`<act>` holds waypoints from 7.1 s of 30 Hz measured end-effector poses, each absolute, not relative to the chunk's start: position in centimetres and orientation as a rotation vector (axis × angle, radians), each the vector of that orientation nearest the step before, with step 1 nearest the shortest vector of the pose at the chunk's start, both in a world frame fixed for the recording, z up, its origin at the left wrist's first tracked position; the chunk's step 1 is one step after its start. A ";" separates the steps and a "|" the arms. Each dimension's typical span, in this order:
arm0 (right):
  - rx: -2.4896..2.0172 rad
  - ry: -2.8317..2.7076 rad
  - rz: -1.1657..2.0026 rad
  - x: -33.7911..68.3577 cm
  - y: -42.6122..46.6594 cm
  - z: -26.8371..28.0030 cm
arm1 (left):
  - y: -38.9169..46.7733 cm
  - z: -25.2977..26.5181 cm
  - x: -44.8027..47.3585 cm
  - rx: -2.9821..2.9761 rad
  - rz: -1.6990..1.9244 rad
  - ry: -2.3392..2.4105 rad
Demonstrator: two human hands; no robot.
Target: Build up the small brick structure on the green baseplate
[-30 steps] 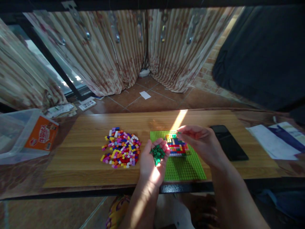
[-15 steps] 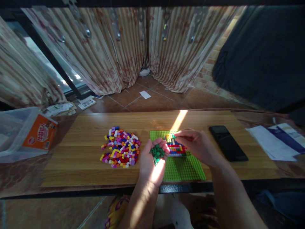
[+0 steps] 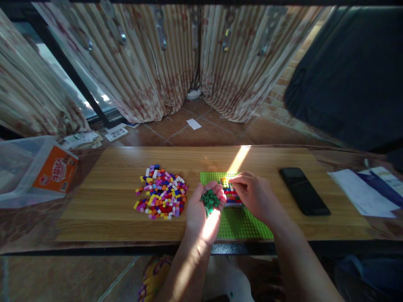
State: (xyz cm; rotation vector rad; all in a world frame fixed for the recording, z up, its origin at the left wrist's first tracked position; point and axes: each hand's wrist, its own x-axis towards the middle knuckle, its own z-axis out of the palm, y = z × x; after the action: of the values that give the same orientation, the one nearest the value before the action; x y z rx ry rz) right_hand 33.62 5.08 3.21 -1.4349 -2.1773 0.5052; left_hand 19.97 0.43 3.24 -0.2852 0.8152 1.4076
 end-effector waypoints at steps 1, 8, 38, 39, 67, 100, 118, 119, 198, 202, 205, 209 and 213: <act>-1.450 -2.191 0.462 33.5 5.1 3.1 | 0.4 3.3 20.0 -0.287 1.407 0.813; -1.607 -2.222 0.237 33.1 4.9 2.2 | 0.5 3.5 20.0 -0.313 1.407 0.803; -1.725 -1.970 0.359 33.5 5.1 2.7 | 0.4 3.3 20.0 -0.315 1.399 0.774; -1.730 -1.956 0.358 33.4 5.2 2.7 | 0.4 3.3 20.0 -0.312 1.399 0.772; -1.297 -1.867 0.880 33.7 4.4 4.5 | 0.1 4.3 20.2 -0.272 1.322 0.664; -1.031 -2.468 0.543 33.0 4.2 4.4 | 0.2 3.0 20.8 -0.256 1.341 0.565; -1.345 -2.024 0.652 35.0 4.6 4.9 | 0.4 3.5 20.0 -0.338 1.375 0.755; -1.390 -2.010 0.644 35.4 4.7 4.9 | 0.5 3.5 19.9 -0.362 1.393 0.777; -1.595 -1.850 0.697 33.5 4.3 4.0 | 0.3 4.7 19.8 -0.325 1.377 0.727; -1.329 -1.904 1.004 33.0 3.3 5.1 | 0.2 4.9 19.7 -0.315 1.378 0.719; -1.273 -2.073 0.975 32.6 2.9 5.5 | 0.2 5.0 19.7 -0.311 1.393 0.714; -1.267 -2.182 0.874 32.3 2.9 5.2 | 0.2 5.1 19.7 -0.306 1.400 0.698; -1.269 -2.195 0.857 32.2 3.0 4.9 | 0.2 4.8 19.7 -0.299 1.421 0.692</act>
State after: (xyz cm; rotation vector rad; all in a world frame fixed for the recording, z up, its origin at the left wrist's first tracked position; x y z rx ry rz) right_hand 32.17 3.02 4.88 -1.2688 -2.1953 0.8569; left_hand 19.66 0.25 4.78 -0.2994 0.6917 1.4210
